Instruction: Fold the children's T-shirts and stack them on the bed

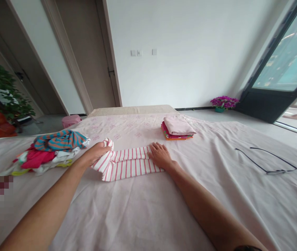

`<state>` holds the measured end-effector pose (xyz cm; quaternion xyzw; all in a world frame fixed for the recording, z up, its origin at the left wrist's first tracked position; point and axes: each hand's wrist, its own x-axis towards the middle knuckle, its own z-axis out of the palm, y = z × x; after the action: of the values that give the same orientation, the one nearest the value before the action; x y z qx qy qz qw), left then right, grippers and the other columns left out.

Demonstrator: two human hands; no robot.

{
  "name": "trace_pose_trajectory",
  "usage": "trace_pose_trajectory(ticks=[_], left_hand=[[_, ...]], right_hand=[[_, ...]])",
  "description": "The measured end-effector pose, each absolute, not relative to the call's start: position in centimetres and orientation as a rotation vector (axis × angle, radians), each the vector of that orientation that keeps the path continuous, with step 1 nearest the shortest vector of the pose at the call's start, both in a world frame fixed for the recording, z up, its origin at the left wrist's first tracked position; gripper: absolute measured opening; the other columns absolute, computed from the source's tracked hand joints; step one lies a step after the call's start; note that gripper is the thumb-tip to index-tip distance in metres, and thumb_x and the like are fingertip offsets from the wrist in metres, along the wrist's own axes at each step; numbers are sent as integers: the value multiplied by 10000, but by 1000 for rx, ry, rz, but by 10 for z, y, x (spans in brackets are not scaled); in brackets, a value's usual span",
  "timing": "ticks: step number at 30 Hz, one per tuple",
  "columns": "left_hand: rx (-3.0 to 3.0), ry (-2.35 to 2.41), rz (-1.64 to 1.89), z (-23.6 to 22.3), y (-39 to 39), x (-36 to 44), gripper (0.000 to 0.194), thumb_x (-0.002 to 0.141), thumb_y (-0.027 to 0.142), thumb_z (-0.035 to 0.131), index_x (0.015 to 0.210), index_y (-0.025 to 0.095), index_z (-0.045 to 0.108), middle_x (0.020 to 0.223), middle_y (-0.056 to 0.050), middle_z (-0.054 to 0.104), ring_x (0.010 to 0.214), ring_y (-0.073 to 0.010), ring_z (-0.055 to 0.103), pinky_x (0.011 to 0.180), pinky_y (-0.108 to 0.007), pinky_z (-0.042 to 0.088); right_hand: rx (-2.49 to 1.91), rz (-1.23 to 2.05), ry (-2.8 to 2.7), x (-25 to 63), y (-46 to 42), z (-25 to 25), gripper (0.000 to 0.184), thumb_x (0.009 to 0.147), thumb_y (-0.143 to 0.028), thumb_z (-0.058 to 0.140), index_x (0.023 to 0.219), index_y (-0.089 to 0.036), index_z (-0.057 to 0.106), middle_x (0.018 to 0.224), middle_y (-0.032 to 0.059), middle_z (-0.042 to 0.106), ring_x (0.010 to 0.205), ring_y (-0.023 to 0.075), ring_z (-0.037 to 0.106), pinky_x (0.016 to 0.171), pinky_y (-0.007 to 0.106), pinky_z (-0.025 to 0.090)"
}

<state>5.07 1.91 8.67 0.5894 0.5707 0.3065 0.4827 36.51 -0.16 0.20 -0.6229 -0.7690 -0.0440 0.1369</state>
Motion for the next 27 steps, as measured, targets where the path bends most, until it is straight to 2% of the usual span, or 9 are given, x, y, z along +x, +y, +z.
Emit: trace_pose_trajectory(ticks=[4, 8, 13, 15, 17, 19, 21, 24, 27], left_hand=[[1474, 1377, 749, 74, 28, 84, 212, 611, 307, 662, 685, 182, 507, 499, 67, 497, 431, -96, 455, 422, -189, 301], [1473, 1427, 751, 51, 33, 106, 221, 632, 324, 667, 685, 184, 505, 501, 58, 502, 439, -107, 474, 435, -205, 339], [1514, 1432, 674, 40, 25, 117, 396, 677, 524, 699, 783, 168, 560, 569, 23, 579, 481, -144, 565, 469, -237, 422], [1562, 1414, 631, 40, 20, 116, 461, 723, 614, 634, 826, 166, 591, 622, -3, 623, 519, -171, 618, 497, -261, 463], [1637, 1428, 628, 41, 17, 114, 458, 795, 621, 544, 859, 173, 620, 667, -22, 652, 560, -188, 652, 535, -280, 490], [1740, 1486, 688, 39, 13, 113, 398, 855, 555, 488, 911, 192, 642, 755, -42, 687, 673, -205, 686, 627, -301, 517], [1858, 1541, 774, 36, 9, 114, 319, 886, 459, 474, 985, 217, 657, 954, -72, 717, 924, -230, 686, 822, -338, 513], [2055, 1528, 828, 25, -2, 121, 312, 893, 362, 496, 1111, 214, 661, 1259, -104, 653, 1254, -256, 536, 1100, -400, 349], [2450, 1470, 734, 12, -14, 130, 457, 913, 375, 502, 1317, 175, 575, 1442, -138, 532, 1383, -290, 414, 1178, -461, 234]], right_hand=[[-1808, -115, -2215, 366, -1, 1, 496, 1002, -454, 370, 1402, -182, 479, 1482, 130, 455, 1387, 285, 336, 1137, 473, 210], [-1805, -102, -2213, 366, -1, 1, 497, 999, -453, 379, 1405, -182, 477, 1477, 134, 457, 1391, 283, 331, 1137, 471, 203], [-1788, -104, -2210, 366, -1, 1, 482, 1002, -444, 379, 1393, -183, 487, 1458, 136, 473, 1389, 280, 330, 1132, 461, 204], [-1788, -103, -2211, 366, -1, 2, 480, 1001, -446, 381, 1393, -189, 487, 1454, 135, 476, 1387, 279, 332, 1132, 460, 205], [-1788, -106, -2210, 366, -2, 2, 483, 999, -450, 384, 1394, -192, 486, 1453, 134, 477, 1386, 278, 333, 1133, 458, 204], [-1785, -111, -2209, 366, -2, 2, 486, 999, -453, 383, 1394, -190, 488, 1451, 132, 480, 1383, 278, 338, 1134, 456, 208], [-1785, -114, -2207, 366, -2, 3, 486, 998, -453, 383, 1391, -189, 490, 1448, 131, 484, 1380, 278, 343, 1133, 454, 213], [-1797, -109, -2210, 365, -2, 4, 479, 998, -449, 381, 1391, -197, 489, 1446, 128, 487, 1383, 276, 341, 1131, 457, 218], [-1809, -104, -2216, 365, -2, 3, 478, 999, -446, 377, 1397, -204, 480, 1452, 125, 480, 1393, 275, 330, 1134, 466, 215]])
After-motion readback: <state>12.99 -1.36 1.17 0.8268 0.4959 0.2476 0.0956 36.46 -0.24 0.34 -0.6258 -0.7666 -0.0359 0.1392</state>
